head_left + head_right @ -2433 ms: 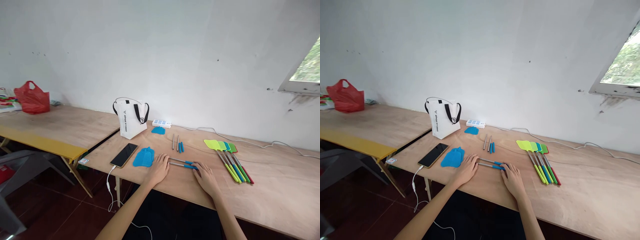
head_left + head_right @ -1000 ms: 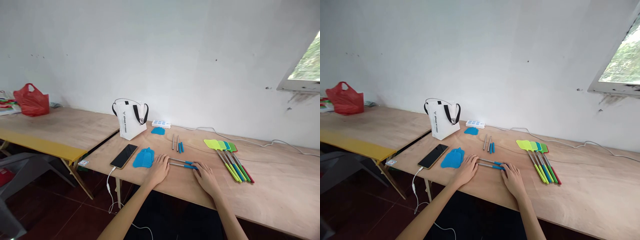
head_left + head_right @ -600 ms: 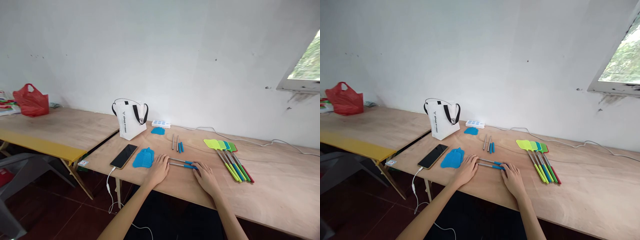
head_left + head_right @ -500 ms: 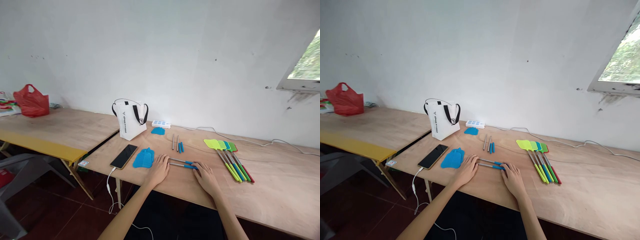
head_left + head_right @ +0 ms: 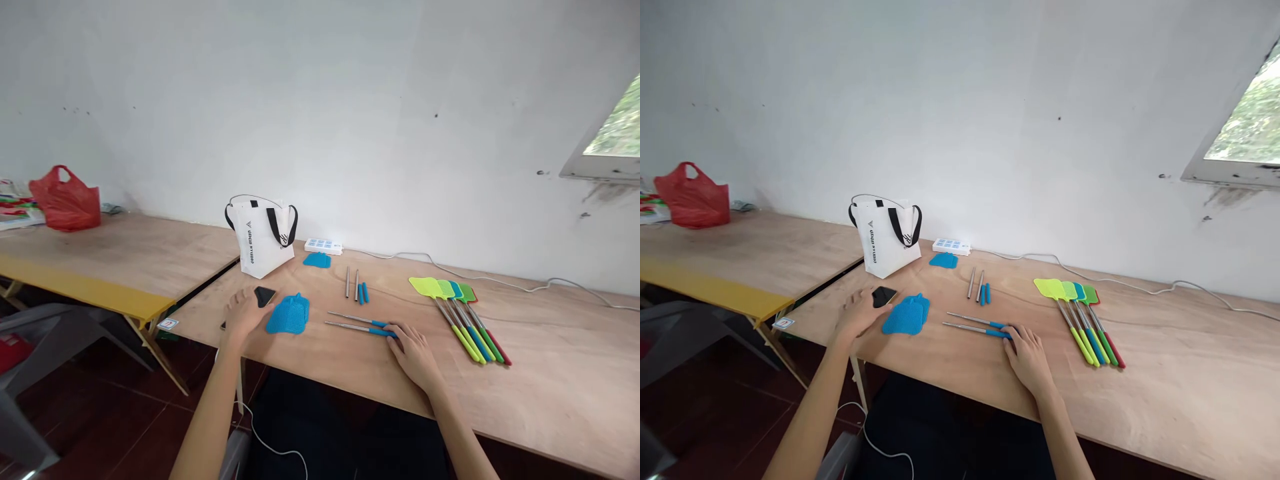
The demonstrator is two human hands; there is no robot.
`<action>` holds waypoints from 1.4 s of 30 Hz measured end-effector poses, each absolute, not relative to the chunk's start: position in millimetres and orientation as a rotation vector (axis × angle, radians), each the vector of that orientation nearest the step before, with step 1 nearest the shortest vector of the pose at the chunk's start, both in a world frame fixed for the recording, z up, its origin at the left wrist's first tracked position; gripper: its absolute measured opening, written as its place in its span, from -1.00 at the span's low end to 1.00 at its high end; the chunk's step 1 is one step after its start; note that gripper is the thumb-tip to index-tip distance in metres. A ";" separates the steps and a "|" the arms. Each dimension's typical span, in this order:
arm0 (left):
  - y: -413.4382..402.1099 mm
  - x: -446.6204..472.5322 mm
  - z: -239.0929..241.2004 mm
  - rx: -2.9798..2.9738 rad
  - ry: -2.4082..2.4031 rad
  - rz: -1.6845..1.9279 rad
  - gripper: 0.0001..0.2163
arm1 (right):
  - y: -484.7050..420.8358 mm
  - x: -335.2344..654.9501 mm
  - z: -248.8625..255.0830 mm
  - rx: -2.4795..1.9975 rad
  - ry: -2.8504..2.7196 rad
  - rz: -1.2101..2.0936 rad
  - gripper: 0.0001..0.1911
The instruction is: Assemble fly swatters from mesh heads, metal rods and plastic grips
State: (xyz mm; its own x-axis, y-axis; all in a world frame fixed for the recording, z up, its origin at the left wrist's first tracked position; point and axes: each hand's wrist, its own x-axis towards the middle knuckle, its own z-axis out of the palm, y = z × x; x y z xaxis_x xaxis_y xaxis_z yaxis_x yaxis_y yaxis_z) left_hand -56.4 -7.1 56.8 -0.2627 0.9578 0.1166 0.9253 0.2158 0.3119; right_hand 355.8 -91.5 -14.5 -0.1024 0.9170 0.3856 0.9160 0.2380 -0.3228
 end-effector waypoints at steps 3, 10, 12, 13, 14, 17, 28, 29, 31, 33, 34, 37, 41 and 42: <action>-0.6 -74.7 48.4 1.713 2.379 0.397 -0.21 | -92.0 355.1 -14.3 -1.667 -2.003 0.009 -0.66; 1.0 -70.4 46.2 1.802 2.375 0.415 -0.34 | -91.7 355.2 -14.4 -1.666 -2.002 -0.001 -0.66; 0.8 -70.2 46.8 1.808 2.369 0.430 -0.37 | -91.5 355.3 -14.2 -1.659 -2.004 0.007 -0.66; 0.8 -70.7 47.0 1.802 2.369 0.442 -0.37 | -91.5 355.3 -14.1 -1.658 -2.003 0.016 -0.66; 1.0 -71.3 47.0 1.790 2.372 0.453 -0.35 | -91.4 355.4 -14.0 -1.659 -2.001 0.026 -0.66; 1.8 -72.8 46.7 1.744 2.378 0.471 -0.28 | -91.4 355.5 -14.0 -1.660 -1.993 0.054 -0.67; 5.7 -73.9 42.5 1.712 2.392 0.433 -0.08 | -91.8 355.7 -14.2 -1.669 -2.006 0.022 -0.67; 6.2 -74.7 42.0 1.703 2.393 0.412 -0.07 | -91.6 356.0 -14.5 -1.667 -2.007 0.017 -0.67; 7.5 -76.4 40.9 1.700 2.396 0.366 -0.07 | -91.2 356.6 -15.2 -1.663 -2.011 0.004 -0.67; 8.9 -78.6 39.4 1.720 2.396 0.325 -0.06 | -90.8 357.2 -15.8 -1.657 -2.016 -0.002 -0.68; 9.7 -80.0 38.6 1.734 2.393 0.312 -0.05 | -90.7 357.3 -16.0 -1.655 -2.018 -0.002 -0.69; 11.1 -83.8 36.9 1.764 2.376 0.291 -0.04 | -90.3 357.6 -16.7 -1.654 -2.014 -0.003 -0.69; 11.0 -83.2 37.1 1.750 2.395 0.318 -0.11 | -89.6 357.9 -17.4 -1.655 -2.007 0.016 -0.69; 10.8 -81.5 37.5 1.739 2.408 0.333 -0.14 | -89.5 358.0 -17.4 -1.656 -2.007 0.023 -0.69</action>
